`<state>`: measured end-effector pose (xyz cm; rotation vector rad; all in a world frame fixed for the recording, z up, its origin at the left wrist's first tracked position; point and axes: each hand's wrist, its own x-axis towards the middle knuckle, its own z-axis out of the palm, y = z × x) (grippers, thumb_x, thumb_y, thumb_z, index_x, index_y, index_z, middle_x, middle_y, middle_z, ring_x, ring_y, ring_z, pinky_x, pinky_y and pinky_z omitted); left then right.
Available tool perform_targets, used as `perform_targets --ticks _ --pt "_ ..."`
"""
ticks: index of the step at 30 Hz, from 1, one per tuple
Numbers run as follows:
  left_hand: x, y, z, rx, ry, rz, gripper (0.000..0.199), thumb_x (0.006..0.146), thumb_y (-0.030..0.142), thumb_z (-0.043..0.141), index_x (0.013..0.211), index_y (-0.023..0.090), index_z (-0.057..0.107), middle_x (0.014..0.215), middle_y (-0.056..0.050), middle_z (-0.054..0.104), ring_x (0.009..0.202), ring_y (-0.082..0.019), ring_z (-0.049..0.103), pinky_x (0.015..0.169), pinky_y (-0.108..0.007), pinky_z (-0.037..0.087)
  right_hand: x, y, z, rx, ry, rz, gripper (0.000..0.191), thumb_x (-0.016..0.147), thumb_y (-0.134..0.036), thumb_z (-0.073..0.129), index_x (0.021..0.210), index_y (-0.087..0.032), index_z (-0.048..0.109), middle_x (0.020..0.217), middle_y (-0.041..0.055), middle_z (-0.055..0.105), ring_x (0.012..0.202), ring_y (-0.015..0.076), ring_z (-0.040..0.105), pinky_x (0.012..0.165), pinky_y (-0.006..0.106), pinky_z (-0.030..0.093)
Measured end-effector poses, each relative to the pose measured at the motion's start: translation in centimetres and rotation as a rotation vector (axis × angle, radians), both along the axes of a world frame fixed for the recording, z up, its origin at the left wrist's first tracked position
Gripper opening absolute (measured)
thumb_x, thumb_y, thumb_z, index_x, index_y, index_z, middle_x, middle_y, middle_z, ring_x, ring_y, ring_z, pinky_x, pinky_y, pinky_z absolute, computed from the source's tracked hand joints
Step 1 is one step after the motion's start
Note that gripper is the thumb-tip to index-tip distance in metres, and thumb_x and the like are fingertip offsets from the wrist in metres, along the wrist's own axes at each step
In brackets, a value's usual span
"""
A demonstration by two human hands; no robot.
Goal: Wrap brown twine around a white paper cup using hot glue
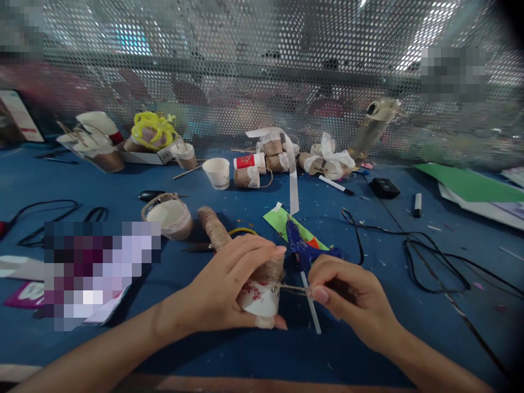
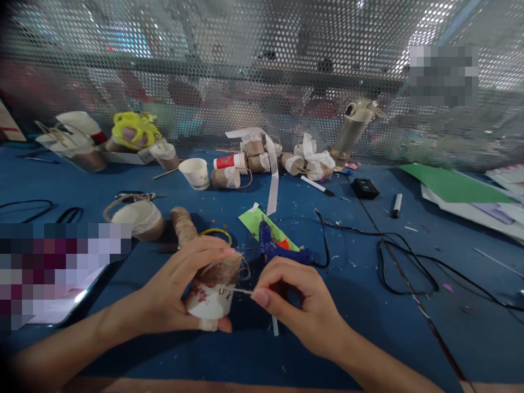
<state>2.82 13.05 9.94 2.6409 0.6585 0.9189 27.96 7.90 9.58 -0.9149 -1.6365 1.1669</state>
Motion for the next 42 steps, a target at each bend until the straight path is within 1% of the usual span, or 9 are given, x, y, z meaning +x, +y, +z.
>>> perform_targets --ticks 5,8,11,15,19,25,32,37,42 --pt "-0.2 -0.4 0.0 -0.152 -0.127 0.022 0.094 0.065 0.059 0.084 0.141 0.025 0.040 0.124 -0.014 0.063 0.114 -0.031 0.063 0.102 -0.048 0.051 -0.3 0.0 -0.3 -0.199 -0.035 -0.009 0.020 0.095 -0.032 0.065 0.081 -0.019 0.065 0.076 -0.0011 0.058 0.055 0.0069 0.043 0.048 0.023 0.032" --pt "-0.1 -0.6 0.0 -0.191 -0.189 0.027 0.095 0.061 0.058 0.086 0.140 0.027 0.042 0.123 -0.012 0.063 0.113 -0.032 0.064 0.098 -0.047 0.054 -0.4 0.0 -0.4 -0.236 -0.051 -0.010 0.024 0.094 -0.036 0.066 0.079 -0.018 0.064 0.072 -0.0017 0.056 0.054 0.0071 0.041 0.048 0.023 0.031" --pt "0.1 -0.8 -0.3 -0.201 -0.246 0.020 0.094 0.062 0.057 0.086 0.140 0.029 0.042 0.122 -0.012 0.063 0.111 -0.031 0.065 0.094 -0.046 0.056 -0.5 0.1 -0.4 -0.260 -0.051 -0.004 0.025 0.093 -0.037 0.067 0.078 -0.018 0.065 0.070 -0.0023 0.056 0.054 0.0070 0.041 0.048 0.022 0.031" --pt "0.1 -0.9 -1.1 -0.199 -0.322 -0.007 0.096 0.061 0.054 0.088 0.141 0.027 0.042 0.125 -0.012 0.061 0.114 -0.029 0.063 0.097 -0.044 0.056 -0.8 0.1 -0.2 -0.299 -0.049 0.010 0.026 0.092 -0.039 0.068 0.078 -0.018 0.065 0.070 -0.0027 0.057 0.054 0.0062 0.042 0.048 0.021 0.031" --pt "0.0 -1.0 -1.6 -0.190 -0.370 -0.020 0.098 0.061 0.051 0.089 0.143 0.026 0.042 0.126 -0.012 0.060 0.115 -0.028 0.062 0.099 -0.042 0.055 -0.9 0.2 0.0 -0.291 -0.054 0.016 0.026 0.092 -0.039 0.068 0.078 -0.017 0.066 0.069 -0.0027 0.057 0.053 0.0063 0.043 0.047 0.021 0.032" --pt "0.2 -1.2 -1.6 -0.218 -0.424 -0.012 0.095 0.060 0.054 0.088 0.141 0.029 0.044 0.122 -0.011 0.062 0.112 -0.030 0.063 0.096 -0.048 0.057 -1.1 0.1 0.1 -0.287 -0.047 0.028 0.027 0.092 -0.041 0.068 0.078 -0.017 0.065 0.068 -0.0025 0.056 0.053 0.0069 0.044 0.048 0.022 0.033" --pt "0.1 -1.4 -2.2 -0.255 -0.447 0.000 0.095 0.059 0.057 0.088 0.140 0.032 0.045 0.123 -0.011 0.060 0.112 -0.031 0.062 0.088 -0.044 0.061 -1.2 0.0 0.0 -0.242 -0.069 0.022 0.029 0.093 -0.043 0.066 0.078 -0.018 0.064 0.069 -0.0021 0.056 0.059 0.0093 0.044 0.054 0.024 0.035" --pt "0.2 -1.5 -2.4 -0.278 -0.451 0.013 0.096 0.057 0.057 0.089 0.139 0.036 0.044 0.123 -0.010 0.060 0.113 -0.032 0.062 0.091 -0.048 0.060 -1.3 0.1 -0.2 -0.220 -0.085 0.021 0.028 0.093 -0.042 0.065 0.077 -0.019 0.062 0.068 -0.0026 0.055 0.061 0.0105 0.044 0.056 0.025 0.035" --pt "0.6 -1.6 -2.0 -0.250 -0.462 0.005 0.094 0.059 0.054 0.089 0.139 0.033 0.044 0.120 -0.010 0.061 0.108 -0.031 0.065 0.094 -0.049 0.058 -1.4 0.2 -0.2 -0.189 -0.089 0.032 0.027 0.094 -0.038 0.064 0.076 -0.019 0.060 0.068 -0.0033 0.053 0.060 0.0102 0.043 0.056 0.025 0.034"
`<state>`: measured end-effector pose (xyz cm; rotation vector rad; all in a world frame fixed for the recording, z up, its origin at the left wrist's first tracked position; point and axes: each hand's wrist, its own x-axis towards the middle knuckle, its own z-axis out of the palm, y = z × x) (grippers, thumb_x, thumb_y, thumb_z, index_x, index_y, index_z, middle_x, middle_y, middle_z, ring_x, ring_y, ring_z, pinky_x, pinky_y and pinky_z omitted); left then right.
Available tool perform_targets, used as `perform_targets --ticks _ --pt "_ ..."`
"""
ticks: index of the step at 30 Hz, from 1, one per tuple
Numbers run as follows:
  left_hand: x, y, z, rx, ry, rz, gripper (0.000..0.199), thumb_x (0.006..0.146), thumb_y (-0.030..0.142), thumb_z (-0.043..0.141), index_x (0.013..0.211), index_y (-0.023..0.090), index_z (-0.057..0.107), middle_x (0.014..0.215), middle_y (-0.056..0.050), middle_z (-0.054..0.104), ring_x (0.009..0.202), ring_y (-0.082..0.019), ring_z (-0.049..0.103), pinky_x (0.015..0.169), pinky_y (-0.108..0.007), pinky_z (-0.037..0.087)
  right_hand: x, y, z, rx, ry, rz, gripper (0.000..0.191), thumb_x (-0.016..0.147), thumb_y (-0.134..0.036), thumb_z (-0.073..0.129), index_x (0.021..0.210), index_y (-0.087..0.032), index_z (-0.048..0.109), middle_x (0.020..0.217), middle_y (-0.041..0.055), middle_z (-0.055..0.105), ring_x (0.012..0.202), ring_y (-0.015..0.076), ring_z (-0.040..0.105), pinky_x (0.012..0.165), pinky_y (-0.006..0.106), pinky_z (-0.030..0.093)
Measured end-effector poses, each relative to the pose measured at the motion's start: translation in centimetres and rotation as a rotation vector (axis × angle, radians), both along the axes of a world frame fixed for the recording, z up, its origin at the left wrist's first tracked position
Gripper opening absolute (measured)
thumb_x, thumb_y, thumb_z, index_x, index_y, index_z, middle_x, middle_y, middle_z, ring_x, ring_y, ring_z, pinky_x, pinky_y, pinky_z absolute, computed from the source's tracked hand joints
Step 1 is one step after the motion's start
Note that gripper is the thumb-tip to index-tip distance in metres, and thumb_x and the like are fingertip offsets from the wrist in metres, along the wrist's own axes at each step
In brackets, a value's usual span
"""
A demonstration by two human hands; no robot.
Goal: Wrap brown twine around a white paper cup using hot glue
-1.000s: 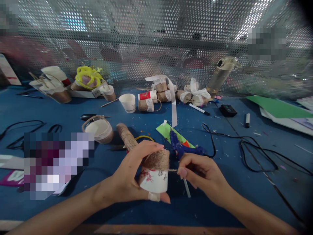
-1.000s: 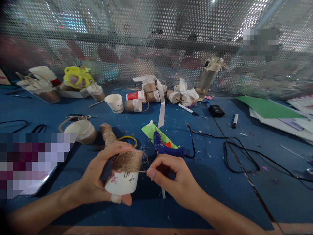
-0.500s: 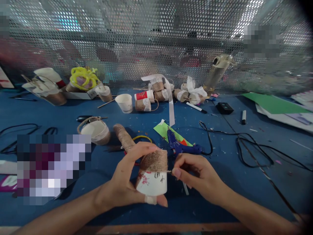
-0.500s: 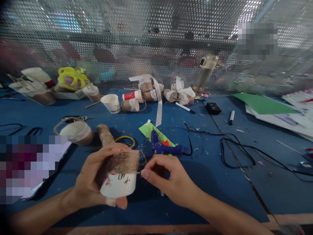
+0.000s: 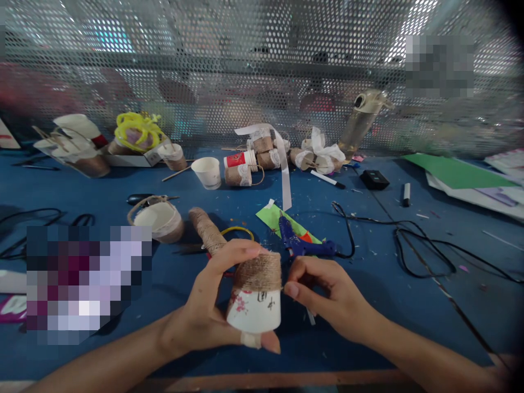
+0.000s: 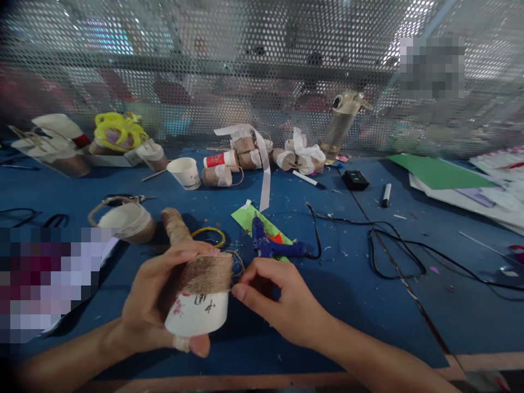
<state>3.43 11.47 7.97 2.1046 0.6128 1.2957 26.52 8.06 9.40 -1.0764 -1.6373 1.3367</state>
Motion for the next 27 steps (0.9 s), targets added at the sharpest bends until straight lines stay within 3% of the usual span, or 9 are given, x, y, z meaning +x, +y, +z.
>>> perform_targets --ticks 7,14,19,27 --pt "-0.01 -0.30 -0.28 0.013 -0.058 -0.032 0.098 0.057 0.053 0.090 0.140 0.031 0.043 0.121 -0.012 0.060 0.110 -0.033 0.063 0.095 -0.055 0.056 -0.29 -0.25 -0.42 0.000 0.012 -0.003 0.027 0.091 -0.040 0.069 0.076 -0.019 0.062 0.068 -0.0036 0.054 0.061 0.0099 0.045 0.056 0.024 0.036" --pt "0.04 -0.04 -0.70 -0.032 -0.090 -0.027 0.095 0.058 0.059 0.087 0.139 0.032 0.044 0.122 -0.011 0.059 0.112 -0.031 0.063 0.097 -0.054 0.057 -0.46 -0.38 -0.62 -0.169 0.145 0.021 0.033 0.088 -0.046 0.071 0.077 -0.018 0.058 0.068 -0.0043 0.054 0.051 0.0060 0.046 0.047 0.020 0.037" --pt "0.32 -0.23 -0.33 -0.117 -0.168 -0.031 0.090 0.061 0.060 0.086 0.137 0.031 0.047 0.123 -0.010 0.059 0.109 -0.030 0.067 0.094 -0.047 0.060 -0.32 -0.44 -0.47 -0.163 0.200 0.078 0.025 0.095 -0.041 0.063 0.086 -0.017 0.060 0.075 -0.0025 0.058 0.053 0.0053 0.051 0.049 0.018 0.040" --pt "0.53 -0.27 -0.18 -0.098 -0.157 -0.019 0.089 0.063 0.062 0.083 0.137 0.031 0.045 0.123 -0.009 0.059 0.111 -0.029 0.065 0.096 -0.047 0.059 -0.50 -0.37 -0.15 -0.161 0.150 0.068 0.025 0.094 -0.039 0.065 0.084 -0.018 0.059 0.069 -0.0046 0.055 0.050 0.0055 0.049 0.048 0.019 0.039"
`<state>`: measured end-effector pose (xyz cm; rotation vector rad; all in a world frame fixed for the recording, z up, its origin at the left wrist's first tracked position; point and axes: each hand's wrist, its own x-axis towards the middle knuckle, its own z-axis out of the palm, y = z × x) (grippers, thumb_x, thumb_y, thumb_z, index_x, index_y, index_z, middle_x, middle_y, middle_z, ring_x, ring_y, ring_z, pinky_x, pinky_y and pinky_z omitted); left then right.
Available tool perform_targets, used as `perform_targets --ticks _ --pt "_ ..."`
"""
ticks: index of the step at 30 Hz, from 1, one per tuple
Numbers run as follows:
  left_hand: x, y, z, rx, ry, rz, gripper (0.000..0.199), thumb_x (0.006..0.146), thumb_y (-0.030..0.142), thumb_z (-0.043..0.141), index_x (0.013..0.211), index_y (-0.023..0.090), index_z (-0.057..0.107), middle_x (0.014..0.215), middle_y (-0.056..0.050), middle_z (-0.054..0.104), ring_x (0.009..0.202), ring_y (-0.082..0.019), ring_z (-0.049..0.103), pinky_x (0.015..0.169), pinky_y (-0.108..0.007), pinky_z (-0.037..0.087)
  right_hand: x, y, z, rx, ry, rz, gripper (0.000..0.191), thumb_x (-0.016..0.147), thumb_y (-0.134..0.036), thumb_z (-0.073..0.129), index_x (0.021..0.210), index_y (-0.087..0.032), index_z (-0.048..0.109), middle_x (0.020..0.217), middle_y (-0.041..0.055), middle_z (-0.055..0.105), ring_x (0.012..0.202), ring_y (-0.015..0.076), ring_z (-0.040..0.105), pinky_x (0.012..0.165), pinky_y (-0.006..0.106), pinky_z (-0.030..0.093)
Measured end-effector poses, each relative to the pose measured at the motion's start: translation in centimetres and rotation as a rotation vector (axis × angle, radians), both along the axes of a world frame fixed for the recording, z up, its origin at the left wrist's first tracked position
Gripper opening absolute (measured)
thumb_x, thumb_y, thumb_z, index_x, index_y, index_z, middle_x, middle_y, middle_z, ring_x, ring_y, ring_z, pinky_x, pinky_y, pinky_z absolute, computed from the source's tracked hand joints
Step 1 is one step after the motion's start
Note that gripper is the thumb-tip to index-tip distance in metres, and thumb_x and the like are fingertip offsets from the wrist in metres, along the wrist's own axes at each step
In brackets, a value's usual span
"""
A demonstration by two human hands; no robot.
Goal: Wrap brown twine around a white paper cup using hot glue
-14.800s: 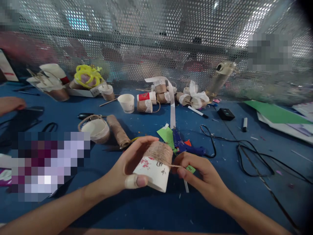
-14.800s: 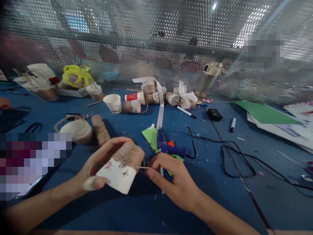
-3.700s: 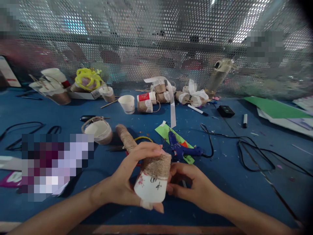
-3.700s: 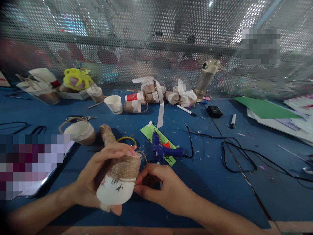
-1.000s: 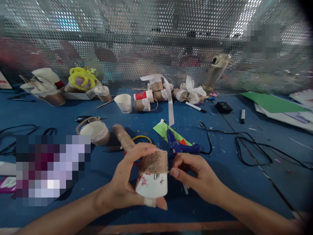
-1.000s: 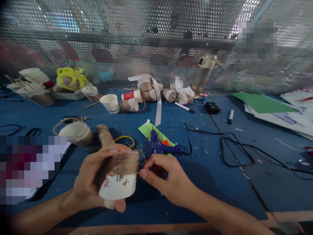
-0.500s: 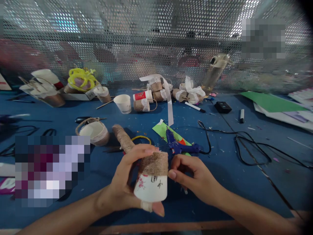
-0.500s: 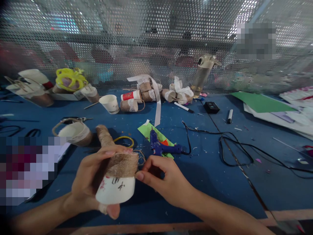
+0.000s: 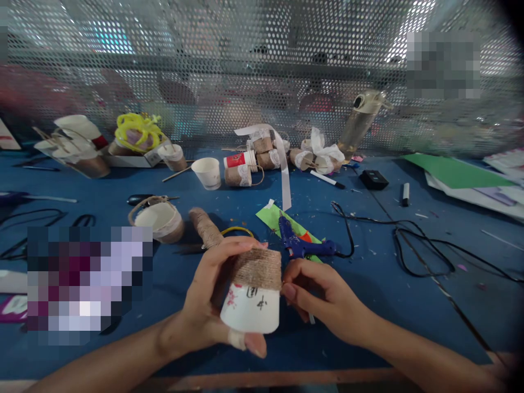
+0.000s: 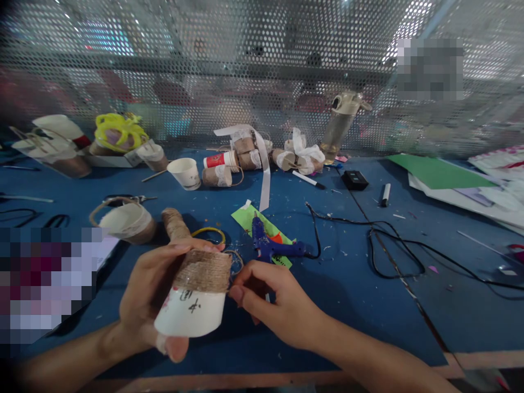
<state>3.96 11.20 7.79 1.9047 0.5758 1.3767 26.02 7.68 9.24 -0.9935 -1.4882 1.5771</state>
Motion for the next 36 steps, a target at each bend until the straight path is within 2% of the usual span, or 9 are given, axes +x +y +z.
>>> perform_targets --ticks 6,10,14,20,27,31,33,36 --pt "0.2 0.2 -0.3 0.024 -0.058 -0.026 0.090 0.062 0.059 0.086 0.137 0.028 0.047 0.123 -0.009 0.060 0.110 -0.029 0.064 0.095 -0.047 0.059 -0.1 0.0 -0.4 0.052 -0.033 -0.003 0.018 0.095 -0.033 0.063 0.086 -0.018 0.059 0.066 -0.0061 0.054 0.049 0.0052 0.049 0.049 0.019 0.039" --pt "0.0 0.2 -0.8 0.036 -0.059 -0.065 0.093 0.061 0.054 0.089 0.139 0.026 0.046 0.122 -0.011 0.058 0.113 -0.033 0.061 0.097 -0.053 0.056 -0.2 0.0 -0.5 0.080 -0.064 -0.017 0.016 0.095 -0.031 0.062 0.086 -0.019 0.058 0.063 -0.0069 0.052 0.048 0.0058 0.048 0.049 0.019 0.038" --pt "-0.3 0.3 -0.5 0.044 0.035 -0.101 0.094 0.064 0.050 0.088 0.142 0.025 0.042 0.127 -0.013 0.052 0.119 -0.034 0.053 0.104 -0.057 0.049 -0.2 0.0 -0.7 0.094 -0.097 -0.032 0.018 0.097 -0.033 0.058 0.085 -0.019 0.057 0.058 -0.0078 0.049 0.047 0.0068 0.048 0.049 0.020 0.038" --pt "-0.7 0.8 0.8 0.017 0.241 -0.162 0.092 0.069 0.050 0.083 0.145 0.027 0.037 0.129 -0.013 0.040 0.123 -0.037 0.046 0.104 -0.058 0.046 -0.2 -0.1 -0.8 0.143 -0.145 -0.052 0.020 0.098 -0.032 0.057 0.082 -0.020 0.055 0.062 -0.0069 0.051 0.049 0.0066 0.048 0.050 0.020 0.038" --pt "-0.8 1.3 2.0 0.051 0.436 -0.109 0.091 0.070 0.064 0.077 0.143 0.029 0.035 0.126 -0.012 0.047 0.118 -0.034 0.050 0.101 -0.051 0.048 -0.2 0.2 -0.7 0.214 -0.203 -0.085 0.016 0.095 -0.025 0.058 0.080 -0.021 0.055 0.063 -0.0070 0.050 0.052 0.0075 0.047 0.052 0.020 0.038" --pt "-0.9 1.5 2.4 0.114 0.495 -0.037 0.087 0.072 0.072 0.069 0.141 0.028 0.037 0.118 -0.011 0.054 0.107 -0.031 0.056 0.095 -0.048 0.050 -0.2 0.2 -0.5 0.230 -0.229 -0.077 0.015 0.094 -0.025 0.058 0.080 -0.021 0.055 0.064 -0.0068 0.049 0.052 0.0077 0.046 0.051 0.020 0.037" --pt "-1.1 1.6 2.4 0.152 0.507 -0.024 0.090 0.071 0.073 0.069 0.142 0.028 0.037 0.118 -0.011 0.056 0.106 -0.031 0.057 0.096 -0.049 0.051 -0.1 0.1 -0.4 0.233 -0.233 -0.083 0.015 0.094 -0.025 0.058 0.081 -0.020 0.055 0.065 -0.0065 0.049 0.053 0.0079 0.046 0.052 0.021 0.037" --pt "-1.3 1.5 2.2 0.178 0.526 -0.025 0.090 0.074 0.066 0.072 0.145 0.027 0.034 0.126 -0.014 0.055 0.116 -0.034 0.056 0.099 -0.049 0.050 0.0 0.1 -0.4 0.234 -0.229 -0.090 0.017 0.095 -0.028 0.058 0.081 -0.021 0.054 0.065 -0.0063 0.048 0.054 0.0083 0.045 0.052 0.021 0.037"
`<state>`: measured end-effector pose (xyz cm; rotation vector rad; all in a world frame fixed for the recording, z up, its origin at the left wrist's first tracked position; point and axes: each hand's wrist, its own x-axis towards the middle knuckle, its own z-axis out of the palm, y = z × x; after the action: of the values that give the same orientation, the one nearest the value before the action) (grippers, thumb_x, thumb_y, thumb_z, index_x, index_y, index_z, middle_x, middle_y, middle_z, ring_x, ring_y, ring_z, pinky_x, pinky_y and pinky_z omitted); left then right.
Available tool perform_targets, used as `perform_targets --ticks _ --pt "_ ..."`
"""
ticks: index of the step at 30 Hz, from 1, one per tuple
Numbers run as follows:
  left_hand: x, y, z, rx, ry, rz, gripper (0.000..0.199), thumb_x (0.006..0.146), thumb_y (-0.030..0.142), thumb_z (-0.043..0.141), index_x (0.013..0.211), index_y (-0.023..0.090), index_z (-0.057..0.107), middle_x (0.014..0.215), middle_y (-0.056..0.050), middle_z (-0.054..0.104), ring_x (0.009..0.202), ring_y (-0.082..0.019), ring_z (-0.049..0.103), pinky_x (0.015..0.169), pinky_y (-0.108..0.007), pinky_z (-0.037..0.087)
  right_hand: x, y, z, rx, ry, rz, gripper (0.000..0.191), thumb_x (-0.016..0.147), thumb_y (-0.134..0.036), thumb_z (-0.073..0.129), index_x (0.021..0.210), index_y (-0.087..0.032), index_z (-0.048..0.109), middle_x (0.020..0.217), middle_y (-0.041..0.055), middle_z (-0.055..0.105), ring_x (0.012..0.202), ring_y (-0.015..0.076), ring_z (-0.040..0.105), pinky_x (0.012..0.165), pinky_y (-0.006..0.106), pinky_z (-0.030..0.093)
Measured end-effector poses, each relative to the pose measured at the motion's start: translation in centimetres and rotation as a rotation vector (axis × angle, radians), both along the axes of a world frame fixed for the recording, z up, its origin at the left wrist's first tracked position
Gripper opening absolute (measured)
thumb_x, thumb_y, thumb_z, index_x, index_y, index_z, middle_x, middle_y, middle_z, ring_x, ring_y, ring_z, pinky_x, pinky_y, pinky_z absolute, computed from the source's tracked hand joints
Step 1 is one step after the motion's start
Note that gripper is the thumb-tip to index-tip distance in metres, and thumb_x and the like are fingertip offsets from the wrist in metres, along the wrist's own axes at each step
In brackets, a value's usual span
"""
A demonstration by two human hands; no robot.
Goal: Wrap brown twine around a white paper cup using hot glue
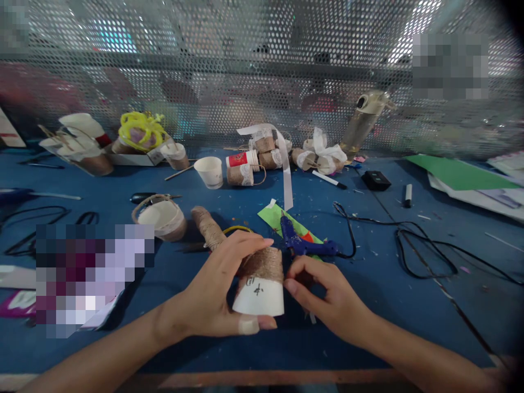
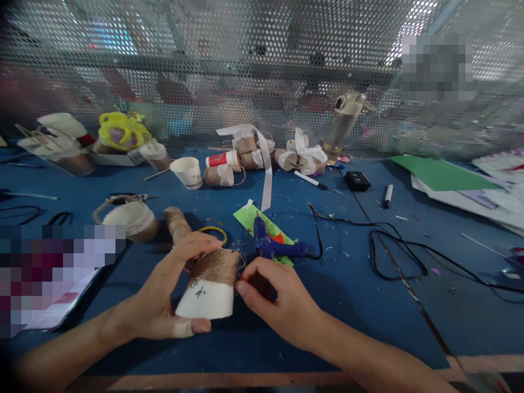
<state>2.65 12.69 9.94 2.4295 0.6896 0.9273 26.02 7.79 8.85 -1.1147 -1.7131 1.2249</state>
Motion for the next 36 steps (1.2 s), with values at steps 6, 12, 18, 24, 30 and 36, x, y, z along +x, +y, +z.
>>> perform_targets --ticks 6,12,18,24,30,36 --pt "-0.3 0.1 -0.6 0.044 -0.072 -0.056 0.088 0.077 0.057 0.073 0.146 0.023 0.032 0.130 -0.015 0.053 0.120 -0.033 0.053 0.102 -0.049 0.049 0.4 -0.2 0.2 -0.035 0.038 0.007 0.018 0.096 -0.031 0.058 0.082 -0.021 0.054 0.067 -0.0057 0.048 0.055 0.0086 0.047 0.052 0.022 0.038" --pt "-0.4 0.3 -0.9 0.049 -0.166 -0.113 0.086 0.078 0.053 0.074 0.147 0.022 0.033 0.129 -0.016 0.050 0.119 -0.033 0.052 0.103 -0.052 0.049 0.5 -0.1 0.3 -0.047 0.085 0.027 0.021 0.097 -0.031 0.059 0.080 -0.020 0.054 0.070 -0.0048 0.051 0.055 0.0075 0.047 0.053 0.021 0.039" --pt "-0.4 0.4 -0.7 0.001 -0.177 -0.168 0.081 0.081 0.049 0.073 0.147 0.023 0.035 0.133 -0.017 0.047 0.123 -0.035 0.051 0.103 -0.053 0.048 0.5 0.0 0.1 -0.101 0.127 0.003 0.029 0.095 -0.040 0.061 0.077 -0.020 0.052 0.066 -0.0055 0.051 0.051 0.0066 0.048 0.050 0.020 0.040" --pt "0.0 0.4 -0.5 -0.066 -0.090 -0.153 0.086 0.079 0.043 0.077 0.149 0.026 0.031 0.136 -0.017 0.046 0.127 -0.036 0.049 0.107 -0.055 0.045 0.6 0.1 0.2 -0.049 0.066 -0.039 0.027 0.095 -0.039 0.061 0.077 -0.021 0.052 0.063 -0.0058 0.050 0.051 0.0083 0.048 0.050 0.022 0.039" --pt "0.0 0.2 -0.7 -0.198 -0.026 -0.120 0.093 0.072 0.053 0.081 0.147 0.030 0.032 0.137 -0.015 0.047 0.124 -0.035 0.050 0.108 -0.055 0.045 0.4 0.1 0.1 0.076 0.001 0.004 0.023 0.093 -0.033 0.065 0.077 -0.020 0.055 0.068 -0.0046 0.052 0.058 0.0092 0.048 0.055 0.022 0.040" --pt "-0.3 0.4 -0.7 -0.152 -0.203 -0.107 0.089 0.068 0.056 0.081 0.142 0.027 0.040 0.128 -0.014 0.052 0.119 -0.036 0.052 0.105 -0.056 0.045 2.0 1.5 0.0 0.226 -0.021 -0.097 0.011 0.096 -0.026 0.058 0.088 -0.022 0.051 0.103 0.0041 0.057 0.078 0.0128 0.059 0.065 0.025 0.051"
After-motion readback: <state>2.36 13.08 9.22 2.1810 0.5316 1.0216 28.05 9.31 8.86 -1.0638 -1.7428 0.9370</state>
